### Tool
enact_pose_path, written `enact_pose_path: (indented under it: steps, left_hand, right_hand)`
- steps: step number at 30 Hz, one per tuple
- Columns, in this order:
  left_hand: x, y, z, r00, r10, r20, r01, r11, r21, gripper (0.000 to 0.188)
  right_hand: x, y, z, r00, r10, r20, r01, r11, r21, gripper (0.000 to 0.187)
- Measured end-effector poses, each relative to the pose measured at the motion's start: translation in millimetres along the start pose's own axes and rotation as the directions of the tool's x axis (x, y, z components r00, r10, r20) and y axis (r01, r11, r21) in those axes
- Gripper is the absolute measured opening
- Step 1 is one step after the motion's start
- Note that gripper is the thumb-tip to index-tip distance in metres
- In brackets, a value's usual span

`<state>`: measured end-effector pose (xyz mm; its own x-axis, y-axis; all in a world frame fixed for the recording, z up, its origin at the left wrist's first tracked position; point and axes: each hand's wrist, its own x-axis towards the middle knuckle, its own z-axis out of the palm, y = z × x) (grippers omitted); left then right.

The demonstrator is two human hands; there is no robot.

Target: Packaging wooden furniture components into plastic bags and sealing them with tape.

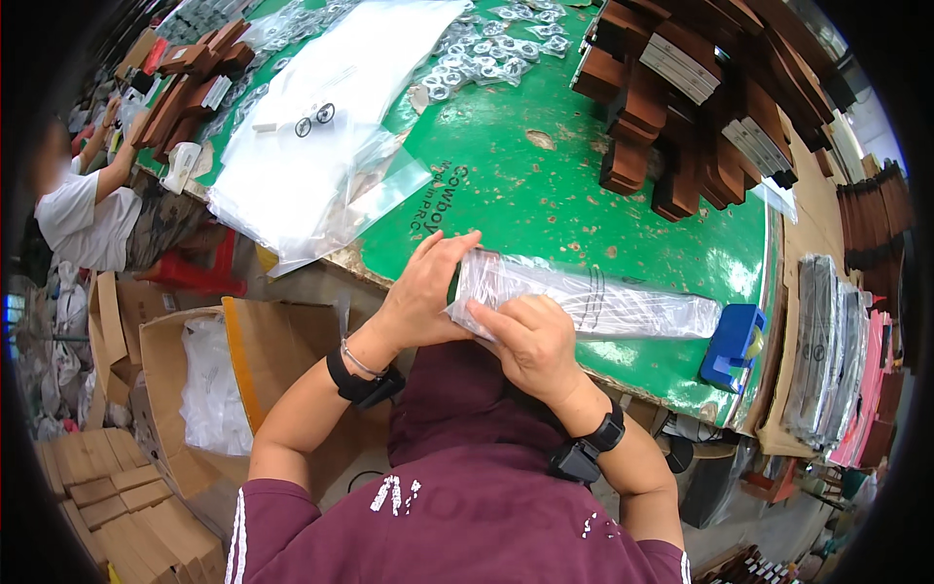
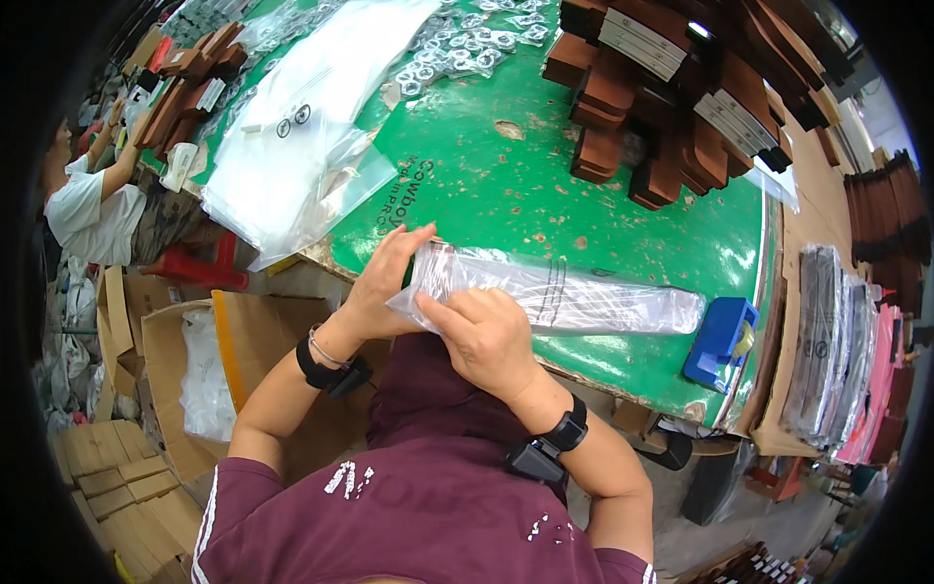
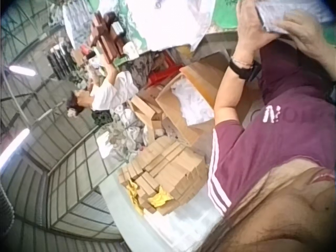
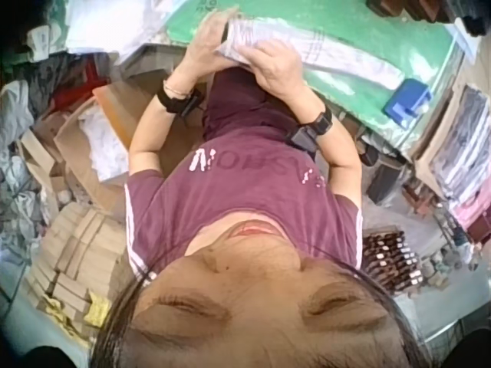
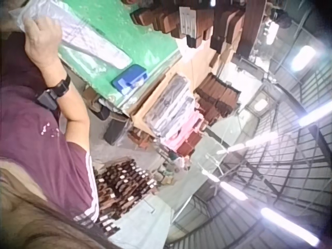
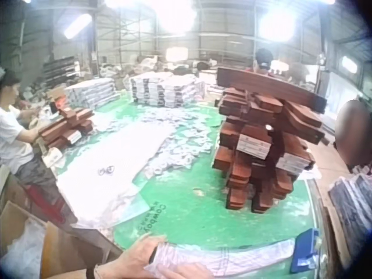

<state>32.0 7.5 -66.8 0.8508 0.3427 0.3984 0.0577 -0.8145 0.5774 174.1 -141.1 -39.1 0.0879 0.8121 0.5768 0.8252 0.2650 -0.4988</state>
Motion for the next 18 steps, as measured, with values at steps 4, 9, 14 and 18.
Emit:
enact_pose_path:
  steps: [4, 9, 14, 18]
  left_hand:
    - [1, 2, 1, 0.999, 0.033, 0.024, -0.034, 0.998, 0.062, 0.088]
    - [2, -4, 4, 0.996, 0.074, -0.047, -0.075, 0.997, -0.002, 0.07]
    - [10, 3, 0, 0.995, 0.024, -0.094, -0.035, 0.992, -0.12, 0.055]
    - [24, 14, -12, 0.972, -0.233, -0.011, 0.226, 0.951, -0.21, 0.044]
  right_hand:
    - [1, 0, -8, 0.978, -0.143, 0.149, 0.15, 0.988, -0.037, 0.034]
    - [6, 2, -12, 0.942, -0.222, 0.253, 0.254, 0.962, -0.101, 0.035]
    - [8, 4, -22, 0.924, -0.331, 0.191, 0.37, 0.898, -0.237, 0.038]
    - [30, 5, -31, 0.944, -0.315, 0.092, 0.329, 0.908, -0.261, 0.034]
